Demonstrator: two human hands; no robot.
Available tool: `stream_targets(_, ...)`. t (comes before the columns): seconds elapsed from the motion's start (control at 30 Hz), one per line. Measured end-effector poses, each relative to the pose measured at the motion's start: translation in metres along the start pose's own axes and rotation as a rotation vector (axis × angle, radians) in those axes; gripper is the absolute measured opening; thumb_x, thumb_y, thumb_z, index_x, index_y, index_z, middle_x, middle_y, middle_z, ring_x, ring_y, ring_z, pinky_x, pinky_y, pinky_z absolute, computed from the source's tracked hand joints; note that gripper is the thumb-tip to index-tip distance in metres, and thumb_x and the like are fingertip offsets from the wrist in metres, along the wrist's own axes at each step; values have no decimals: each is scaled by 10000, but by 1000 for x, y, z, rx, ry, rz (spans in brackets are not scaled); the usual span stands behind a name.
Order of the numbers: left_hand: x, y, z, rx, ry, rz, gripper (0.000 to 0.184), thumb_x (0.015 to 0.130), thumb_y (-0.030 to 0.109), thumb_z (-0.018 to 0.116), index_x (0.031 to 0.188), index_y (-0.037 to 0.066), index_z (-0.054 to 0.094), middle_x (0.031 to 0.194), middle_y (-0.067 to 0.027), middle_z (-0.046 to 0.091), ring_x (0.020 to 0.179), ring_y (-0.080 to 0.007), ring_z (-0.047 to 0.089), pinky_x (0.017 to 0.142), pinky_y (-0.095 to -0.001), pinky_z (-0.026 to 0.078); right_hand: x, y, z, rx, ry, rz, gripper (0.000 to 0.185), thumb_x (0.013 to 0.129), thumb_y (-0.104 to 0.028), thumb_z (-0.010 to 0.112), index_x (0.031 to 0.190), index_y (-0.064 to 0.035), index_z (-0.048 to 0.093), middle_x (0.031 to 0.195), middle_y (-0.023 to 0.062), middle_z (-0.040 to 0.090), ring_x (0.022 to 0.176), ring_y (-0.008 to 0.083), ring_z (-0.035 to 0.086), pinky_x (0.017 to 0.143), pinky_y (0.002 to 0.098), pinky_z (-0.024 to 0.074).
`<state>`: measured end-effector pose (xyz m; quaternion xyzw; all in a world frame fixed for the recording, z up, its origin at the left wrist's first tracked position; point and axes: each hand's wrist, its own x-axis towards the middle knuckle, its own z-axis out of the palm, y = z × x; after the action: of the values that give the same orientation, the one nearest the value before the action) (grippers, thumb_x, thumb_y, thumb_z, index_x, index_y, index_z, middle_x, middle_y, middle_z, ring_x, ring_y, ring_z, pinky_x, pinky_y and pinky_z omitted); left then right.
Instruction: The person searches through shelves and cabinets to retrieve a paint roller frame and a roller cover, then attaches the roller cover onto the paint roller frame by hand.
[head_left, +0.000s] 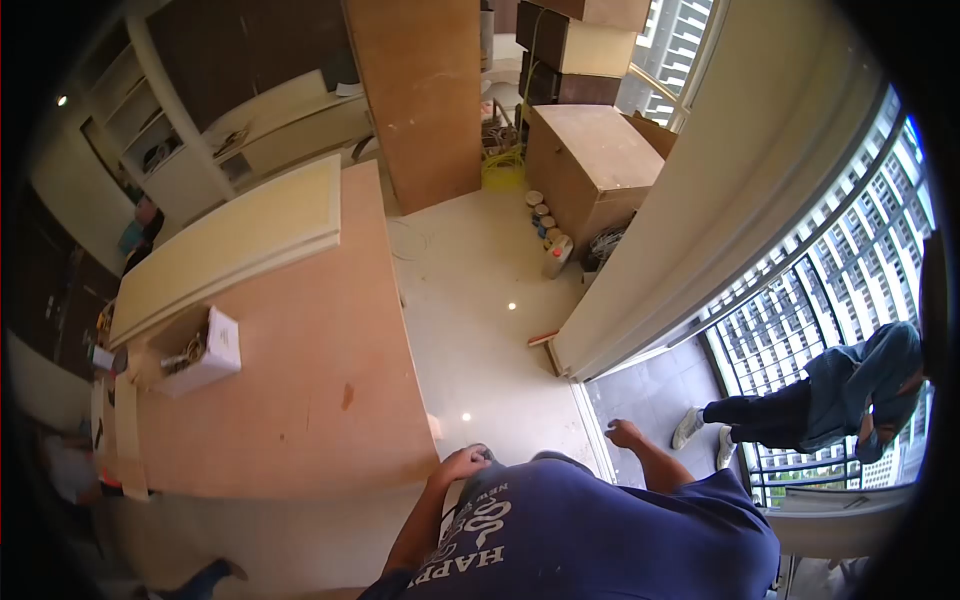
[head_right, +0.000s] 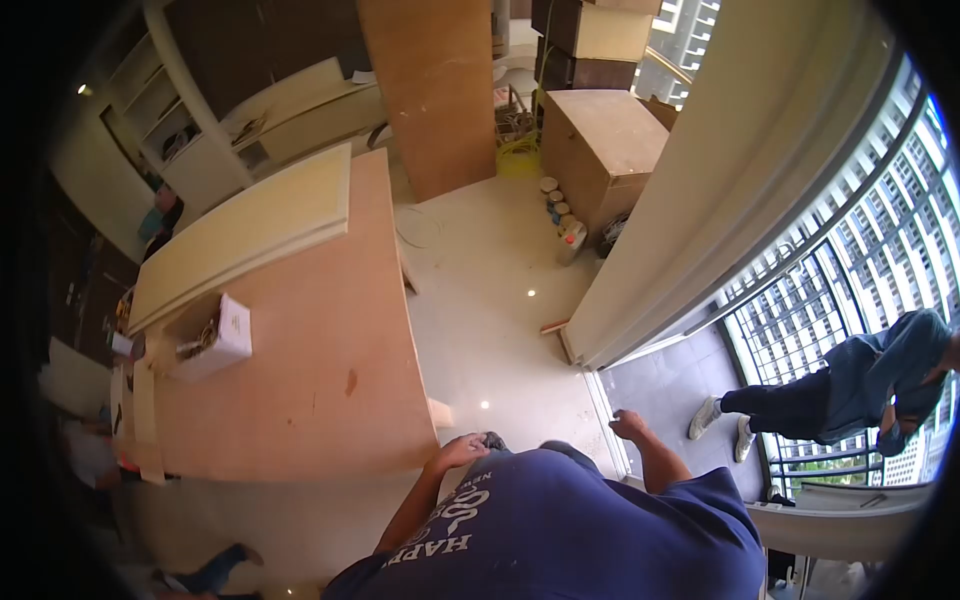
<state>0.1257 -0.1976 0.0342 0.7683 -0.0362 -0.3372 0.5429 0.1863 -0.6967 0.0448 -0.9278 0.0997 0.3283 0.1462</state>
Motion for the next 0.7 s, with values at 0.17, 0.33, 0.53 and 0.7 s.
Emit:
stream_targets(0.17,68,30,-76,222,-144,-109,668,844,411,733,1350,11,560,1165,-202,696,1079,-295,670,949,-372,504,13,1,-15,110,-61,141,466,868,-419,667,1250,-153,675,1204,196,681,1178,369,617,1006,446,484)
stream_targets(0.33,150,37,-145,224,-203,-154,663,862,427,701,1352,5,556,1181,-190,694,1088,-301,667,973,-375,495,72,-38,-9,171,-272,106,480,869,-443,666,1251,-154,676,1184,174,696,1160,357,627,992,428,493)
stream_targets(0.53,256,27,-248,-92,-129,-347,565,926,388,643,1367,46,555,1200,-149,685,1006,-240,674,815,-374,542,275,-82,-27,77,-337,-206,454,874,-407,670,1245,-144,663,1175,199,684,1106,369,645,972,472,488)
stream_targets(0.7,323,71,-351,-200,174,-530,509,957,384,610,1356,68,577,1158,-119,677,869,-208,666,664,-347,521,392,-231,-270,372,-23,-139,447,902,-361,583,1198,-34,658,1163,249,665,1085,421,630,937,506,487)
